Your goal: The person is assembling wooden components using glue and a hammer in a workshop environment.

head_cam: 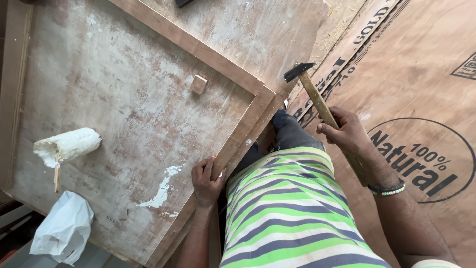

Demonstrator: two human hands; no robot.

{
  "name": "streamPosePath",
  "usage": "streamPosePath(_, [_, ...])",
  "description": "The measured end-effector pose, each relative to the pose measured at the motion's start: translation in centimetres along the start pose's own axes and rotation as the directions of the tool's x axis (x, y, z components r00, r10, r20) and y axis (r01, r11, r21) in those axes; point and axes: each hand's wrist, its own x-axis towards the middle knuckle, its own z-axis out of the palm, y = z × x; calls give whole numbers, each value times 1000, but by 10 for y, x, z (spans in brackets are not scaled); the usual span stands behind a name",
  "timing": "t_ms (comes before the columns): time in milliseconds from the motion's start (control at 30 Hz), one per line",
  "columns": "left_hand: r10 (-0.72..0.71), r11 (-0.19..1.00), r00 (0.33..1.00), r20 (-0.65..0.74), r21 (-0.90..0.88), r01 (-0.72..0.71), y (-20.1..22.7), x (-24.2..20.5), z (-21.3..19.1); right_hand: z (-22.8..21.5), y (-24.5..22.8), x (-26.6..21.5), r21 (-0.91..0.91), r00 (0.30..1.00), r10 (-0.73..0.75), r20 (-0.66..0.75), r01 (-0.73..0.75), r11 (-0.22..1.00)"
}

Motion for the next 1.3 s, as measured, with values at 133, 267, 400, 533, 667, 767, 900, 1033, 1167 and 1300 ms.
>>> streamPosePath(133, [-44, 999, 999, 26, -8, 45, 9, 5, -9, 8, -3, -9, -28, 997, 78, 5, -78, 997])
streamPosePath(267, [-29, 999, 999, 25, -19, 29, 9, 6, -10, 13, -6, -14, -53, 997, 77, 7, -76, 996])
streamPosePath(400, [-25, 999, 1000, 13, -43, 25, 4, 7, -8, 16, -11, -15, -71, 995, 97, 4, -96, 993])
streamPosePath(533, [-13, 999, 1000, -5, -38, 13, 5, 7, -8, 21, -14, -21, -172, 999, 36, -1, -35, 985])
streamPosePath(667, [-10, 999, 1000, -24, -39, 9, 11, 11, -14, 36, -22, -41, -186, 998, -59, 36, 64, 980])
streamPosePath(767, [11, 999, 999, -50, -40, -13, 10, 9, -13, 55, -38, -55, -252, 974, 188, 127, -152, 956])
streamPosePath(900, [-16, 999, 999, -47, -43, 14, 6, 4, -10, 71, -16, -71, -435, 985, 170, 36, -137, 890])
streamPosePath(1033, [-24, 999, 1000, -20, -48, 23, 4, 1, -10, 86, 7, -68, -373, 752, -654, -83, 585, 720])
streamPosePath(1167, [-5, 999, 1000, -14, -42, 5, 6, 7, -17, 90, -37, -66, -441, 994, 96, -60, -112, 891])
streamPosePath(1300, [-15, 999, 1000, 2, -46, 15, 8, 6, -16, 87, -1, -70, -335, 938, -280, -204, 202, 920])
